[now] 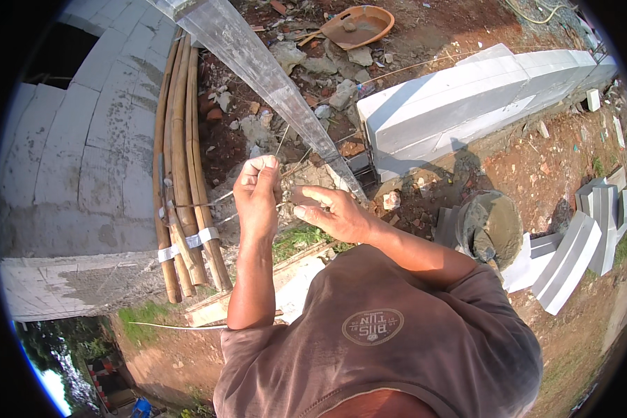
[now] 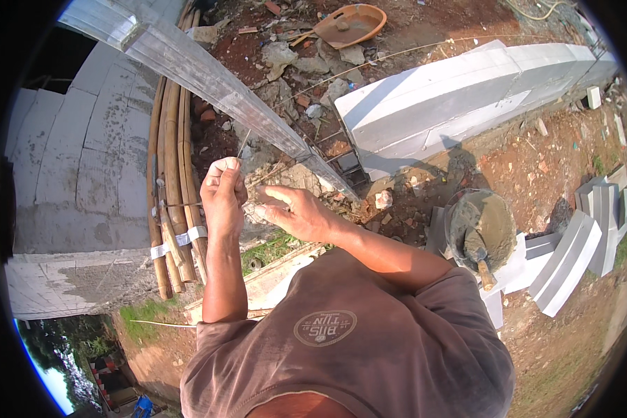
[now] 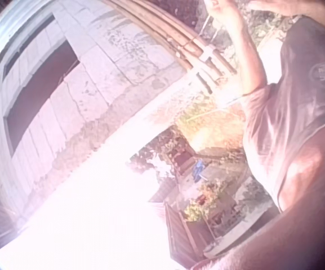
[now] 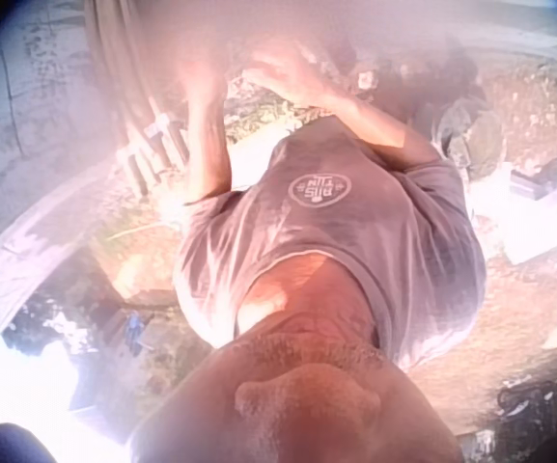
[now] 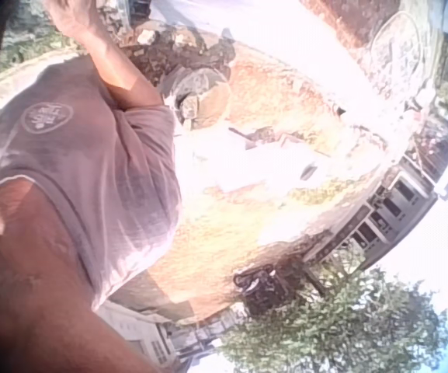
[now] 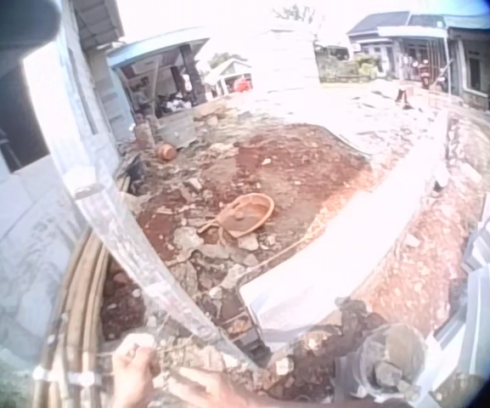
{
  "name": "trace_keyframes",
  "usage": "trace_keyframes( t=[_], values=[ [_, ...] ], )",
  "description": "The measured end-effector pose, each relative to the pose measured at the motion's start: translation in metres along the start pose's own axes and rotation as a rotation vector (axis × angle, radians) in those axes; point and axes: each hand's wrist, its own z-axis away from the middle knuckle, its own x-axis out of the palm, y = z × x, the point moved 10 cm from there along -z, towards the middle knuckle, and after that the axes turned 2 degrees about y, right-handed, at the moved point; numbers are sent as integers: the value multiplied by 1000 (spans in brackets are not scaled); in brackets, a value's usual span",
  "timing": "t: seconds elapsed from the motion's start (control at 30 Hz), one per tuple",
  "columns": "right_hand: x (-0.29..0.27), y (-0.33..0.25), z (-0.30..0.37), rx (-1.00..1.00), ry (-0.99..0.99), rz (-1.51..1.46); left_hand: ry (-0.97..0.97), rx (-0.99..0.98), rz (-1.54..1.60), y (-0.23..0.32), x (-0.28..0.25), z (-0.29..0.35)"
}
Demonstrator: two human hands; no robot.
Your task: The person scoops cement from a bucket with a trowel and applies it to a partially built block wall. They then tie a string to a metal post and walk to another post to secure the string as a guide line. Finally, they pick up a concrete block and place it on the wall.
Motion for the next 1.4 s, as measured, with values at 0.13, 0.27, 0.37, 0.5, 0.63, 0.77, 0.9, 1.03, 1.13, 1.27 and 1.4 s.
trace_keyframes(
  t=[0.13, 0.27, 0.37, 0.5, 0.63, 0.77, 0.9, 1.03, 1.13, 1.27, 1.4],
  values=[
    [16, 6, 14, 1, -87, -19, 55, -18, 225, -14, 22, 12],
    [-5, 14, 30, 85, -28, -51, 33, -12, 349, -24, 42, 17],
    [-30, 6, 44, 122, 114, 60, 0, -25, 442, -26, 60, 18],
    [-53, -20, 62, -53, 293, 139, -7, -52, 564, -29, 74, 21],
    [-79, -45, 72, -80, 337, 284, -35, -55, 388, -45, 83, 14],
    [-97, -40, 69, 10, 407, 334, 247, 443, -170, -28, 46, 12],
    [-106, -52, 70, -163, 433, 501, 270, 640, -405, -7, 55, -1],
    [-103, -63, 67, -250, 372, 512, 173, 567, -311, -11, 62, -18],
    [-90, -75, 66, -281, 279, 535, 181, 595, -326, -9, 60, -18],
    [-67, -91, 62, -332, 193, 530, 212, 616, -287, -7, 58, -17],
    [-52, -100, 61, -399, 160, 566, 244, 660, -270, -6, 57, -16]
  ],
)
